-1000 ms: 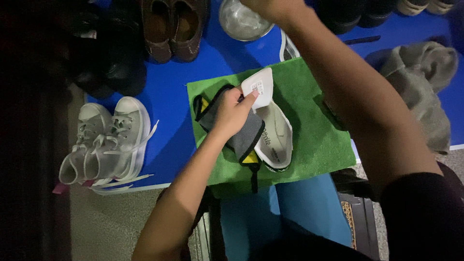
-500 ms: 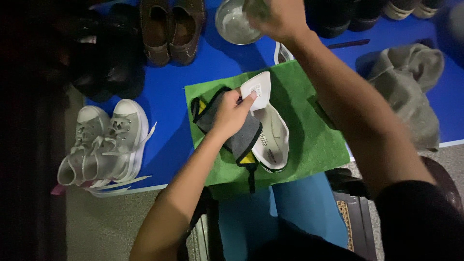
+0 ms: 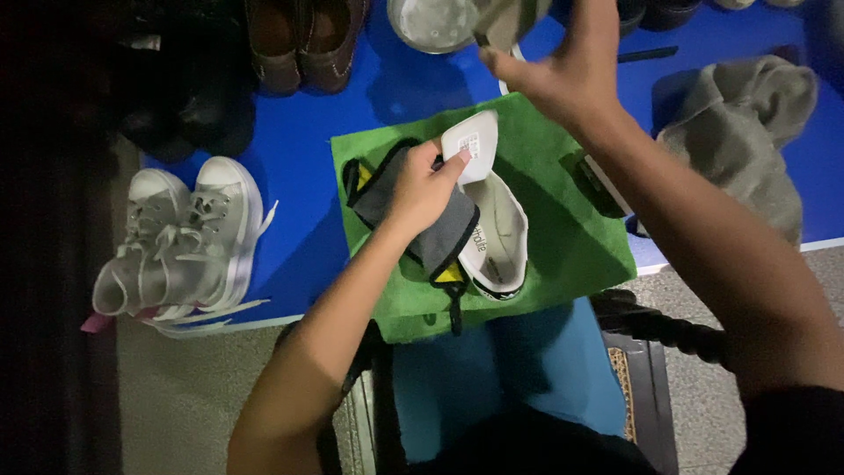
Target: Cleaning a white sneaker using a brush and a cloth on a workbench
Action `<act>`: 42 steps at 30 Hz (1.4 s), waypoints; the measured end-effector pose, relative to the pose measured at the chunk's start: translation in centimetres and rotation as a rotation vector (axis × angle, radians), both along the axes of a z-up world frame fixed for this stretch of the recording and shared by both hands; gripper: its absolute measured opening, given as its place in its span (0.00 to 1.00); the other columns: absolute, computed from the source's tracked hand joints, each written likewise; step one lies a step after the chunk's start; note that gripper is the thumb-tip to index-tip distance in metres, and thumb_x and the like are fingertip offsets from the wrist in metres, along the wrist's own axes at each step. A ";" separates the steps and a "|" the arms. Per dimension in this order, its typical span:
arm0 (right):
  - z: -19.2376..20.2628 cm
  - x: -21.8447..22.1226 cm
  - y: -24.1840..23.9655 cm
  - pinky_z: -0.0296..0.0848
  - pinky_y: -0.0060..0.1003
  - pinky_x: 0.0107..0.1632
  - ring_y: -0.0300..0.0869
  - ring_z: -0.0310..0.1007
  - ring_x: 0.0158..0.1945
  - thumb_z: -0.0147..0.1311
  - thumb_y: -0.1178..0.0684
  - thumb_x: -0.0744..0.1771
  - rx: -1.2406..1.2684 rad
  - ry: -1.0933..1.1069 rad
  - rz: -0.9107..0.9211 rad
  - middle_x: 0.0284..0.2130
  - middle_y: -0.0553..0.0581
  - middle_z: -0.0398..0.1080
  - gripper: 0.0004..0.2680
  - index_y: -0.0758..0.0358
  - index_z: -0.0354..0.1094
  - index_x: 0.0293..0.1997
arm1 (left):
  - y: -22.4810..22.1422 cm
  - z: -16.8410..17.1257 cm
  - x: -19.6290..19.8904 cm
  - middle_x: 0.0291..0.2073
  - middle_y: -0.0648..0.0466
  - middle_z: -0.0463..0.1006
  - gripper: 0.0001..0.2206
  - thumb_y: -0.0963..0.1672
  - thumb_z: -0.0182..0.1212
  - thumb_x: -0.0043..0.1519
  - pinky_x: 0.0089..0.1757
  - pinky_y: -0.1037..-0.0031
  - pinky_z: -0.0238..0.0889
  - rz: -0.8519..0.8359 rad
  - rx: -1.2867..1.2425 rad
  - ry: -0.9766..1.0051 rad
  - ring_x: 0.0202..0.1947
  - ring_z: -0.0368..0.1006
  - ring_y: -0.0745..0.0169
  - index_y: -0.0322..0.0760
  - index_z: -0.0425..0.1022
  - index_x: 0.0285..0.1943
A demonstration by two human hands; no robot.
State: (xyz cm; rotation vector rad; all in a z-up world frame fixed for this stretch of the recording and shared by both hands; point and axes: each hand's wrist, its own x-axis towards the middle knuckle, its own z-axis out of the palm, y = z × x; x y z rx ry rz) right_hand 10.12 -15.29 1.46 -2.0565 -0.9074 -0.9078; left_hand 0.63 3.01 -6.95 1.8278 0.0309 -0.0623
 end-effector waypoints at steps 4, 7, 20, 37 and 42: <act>1.2 -4.7 -0.5 0.62 0.40 0.43 0.47 0.58 0.45 0.66 0.45 0.61 0.089 0.251 0.091 0.44 0.62 0.56 0.24 0.69 0.54 0.52 | -0.2 0.2 -0.3 0.34 0.55 0.81 0.10 0.44 0.56 0.56 0.37 0.75 0.66 0.007 -0.066 -0.091 0.34 0.72 0.71 0.38 0.77 0.42; 1.9 -7.7 -0.1 0.62 0.39 0.42 0.48 0.57 0.45 0.65 0.42 0.58 0.012 0.355 0.068 0.44 0.62 0.57 0.26 0.69 0.55 0.51 | -0.5 1.7 -0.7 0.35 0.55 0.81 0.10 0.44 0.54 0.56 0.38 0.74 0.65 0.023 0.010 -0.106 0.35 0.73 0.69 0.39 0.77 0.43; 0.6 -10.0 2.4 0.54 0.36 0.39 0.42 0.53 0.38 0.63 0.42 0.58 0.204 0.396 0.099 0.37 0.55 0.54 0.21 0.64 0.51 0.39 | -0.8 2.1 -1.3 0.36 0.39 0.78 0.16 0.41 0.51 0.50 0.34 0.58 0.60 -0.006 0.269 -0.344 0.41 0.67 0.29 0.38 0.71 0.47; -0.4 -10.2 1.0 0.53 0.36 0.40 0.42 0.51 0.40 0.66 0.42 0.56 0.184 0.455 0.123 0.38 0.55 0.54 0.23 0.61 0.50 0.39 | -1.0 0.8 -1.8 0.53 0.46 0.72 0.25 0.38 0.48 0.52 0.43 0.67 0.64 0.016 0.210 -0.359 0.50 0.71 0.44 0.44 0.65 0.61; 0.0 -9.7 1.0 0.54 0.36 0.38 0.42 0.50 0.37 0.66 0.42 0.57 0.218 0.402 0.039 0.36 0.55 0.53 0.23 0.62 0.48 0.38 | -1.5 1.8 -1.4 0.49 0.43 0.74 0.25 0.37 0.48 0.50 0.42 0.67 0.65 0.029 0.267 -0.392 0.48 0.72 0.42 0.43 0.66 0.60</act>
